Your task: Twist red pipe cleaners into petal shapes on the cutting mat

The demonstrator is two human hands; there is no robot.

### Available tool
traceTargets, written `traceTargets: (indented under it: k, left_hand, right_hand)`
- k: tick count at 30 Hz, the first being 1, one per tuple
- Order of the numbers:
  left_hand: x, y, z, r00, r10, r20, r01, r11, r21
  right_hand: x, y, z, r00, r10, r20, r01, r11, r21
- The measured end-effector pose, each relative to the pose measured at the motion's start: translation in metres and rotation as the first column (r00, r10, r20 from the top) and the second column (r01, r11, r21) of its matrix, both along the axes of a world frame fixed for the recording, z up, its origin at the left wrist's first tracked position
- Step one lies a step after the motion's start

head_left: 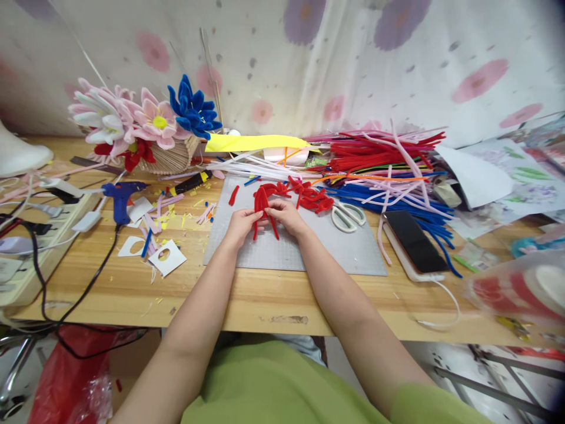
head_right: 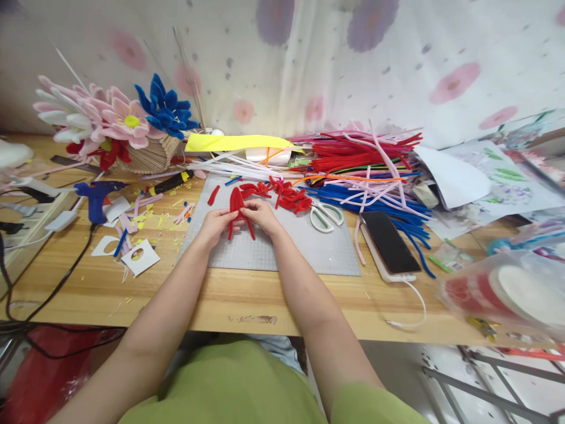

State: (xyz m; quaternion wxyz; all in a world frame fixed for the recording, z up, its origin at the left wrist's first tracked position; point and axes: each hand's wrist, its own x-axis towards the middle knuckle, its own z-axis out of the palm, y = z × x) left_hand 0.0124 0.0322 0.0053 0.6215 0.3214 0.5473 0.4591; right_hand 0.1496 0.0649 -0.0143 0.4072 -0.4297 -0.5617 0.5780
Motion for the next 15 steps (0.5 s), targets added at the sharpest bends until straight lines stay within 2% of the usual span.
traceTargets:
  k: [5,10,15]
  left_hand:
    - [-0.0016,0.0017,-0.0010,1.000,0.012,-0.014,-0.012,1.000,0.005]
    - [-0.0010,0.0020,-0.0024,1.000,0.022,-0.018,-0.021,1.000,0.012]
    - [-0.0012,0.0012,-0.0020,1.000,0.012,0.008,-0.012,1.000,0.000]
  right_hand:
    - [0.0018,0.0018,0.0012,0.996,-0.084,-0.015,0.084,0.996,0.033]
    - [0.0020,0.0013,0.0014,0.998,0.028,-0.048,-0.030,0.998,-0.048]
    - [-0.0024,0.0009,0.0010,0.995,0.014,-0.102,-0.021,0.997,-0.068]
